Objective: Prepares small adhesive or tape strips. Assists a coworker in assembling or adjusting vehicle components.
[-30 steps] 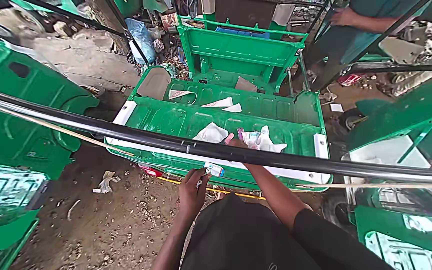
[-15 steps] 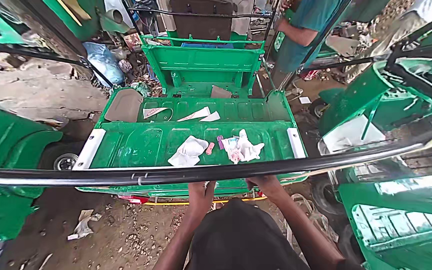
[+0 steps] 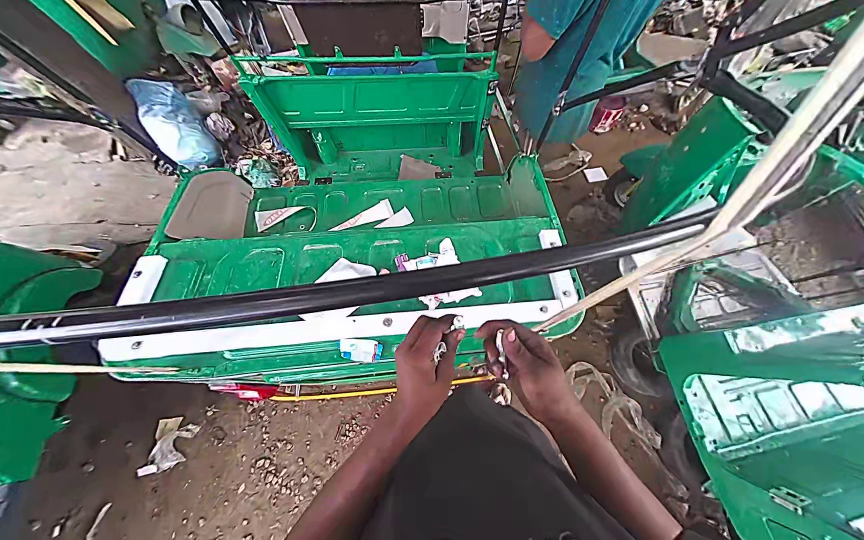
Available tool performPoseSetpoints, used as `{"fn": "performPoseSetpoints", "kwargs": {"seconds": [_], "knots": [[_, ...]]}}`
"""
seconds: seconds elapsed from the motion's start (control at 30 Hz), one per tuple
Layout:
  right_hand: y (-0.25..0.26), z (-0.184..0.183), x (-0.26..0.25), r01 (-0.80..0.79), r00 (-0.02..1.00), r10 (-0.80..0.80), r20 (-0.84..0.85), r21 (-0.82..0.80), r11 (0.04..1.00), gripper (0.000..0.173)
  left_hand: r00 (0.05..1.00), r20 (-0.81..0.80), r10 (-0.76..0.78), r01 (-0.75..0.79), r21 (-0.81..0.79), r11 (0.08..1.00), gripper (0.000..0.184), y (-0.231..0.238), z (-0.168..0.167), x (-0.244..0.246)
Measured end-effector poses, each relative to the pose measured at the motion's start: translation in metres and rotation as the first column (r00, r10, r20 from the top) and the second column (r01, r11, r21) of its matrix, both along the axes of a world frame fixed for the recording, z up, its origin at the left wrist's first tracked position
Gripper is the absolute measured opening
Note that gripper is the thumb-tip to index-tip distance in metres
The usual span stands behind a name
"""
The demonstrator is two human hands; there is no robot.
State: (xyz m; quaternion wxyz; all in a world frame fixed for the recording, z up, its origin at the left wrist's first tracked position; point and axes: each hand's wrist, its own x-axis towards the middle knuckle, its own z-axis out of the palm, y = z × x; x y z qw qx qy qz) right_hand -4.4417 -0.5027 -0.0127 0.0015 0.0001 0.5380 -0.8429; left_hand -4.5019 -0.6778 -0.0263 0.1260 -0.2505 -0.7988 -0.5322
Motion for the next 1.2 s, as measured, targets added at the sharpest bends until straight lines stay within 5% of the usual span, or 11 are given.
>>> {"fn": "performPoseSetpoints", "kwargs": {"seconds": [0.17,0.53,0.77,0.97,1.2], "knots": [[0.024,0.020,0.008,-0.035,0.998,0.029,-0.048,-0.129,0.991,0.015,0.999,-0.027,0.036,-0.036,-0.001,0.999,0.022,0.030,0.014,0.022],[0.059,0.032,0.037,-0.207,0.977,0.211,-0.041,-0.446,0.871,0.025,0.983,-0.089,0.161,-0.162,0.002,0.987,0.022,0.075,0.037,0.076],[0.097,0.032,0.056,-0.255,0.966,0.221,-0.136,-0.352,0.901,0.043,0.978,-0.125,0.167,-0.171,-0.020,0.985,0.022,0.101,0.042,0.096],[0.133,0.026,0.076,-0.236,0.972,0.199,-0.128,-0.484,0.843,0.017,0.993,-0.081,0.085,-0.085,-0.006,0.996,0.021,0.122,0.034,0.110],[0.136,0.016,0.091,-0.172,0.983,0.184,-0.006,-0.395,0.903,0.044,0.999,-0.023,0.039,-0.039,0.007,0.999,0.021,0.129,0.028,0.123]]}}
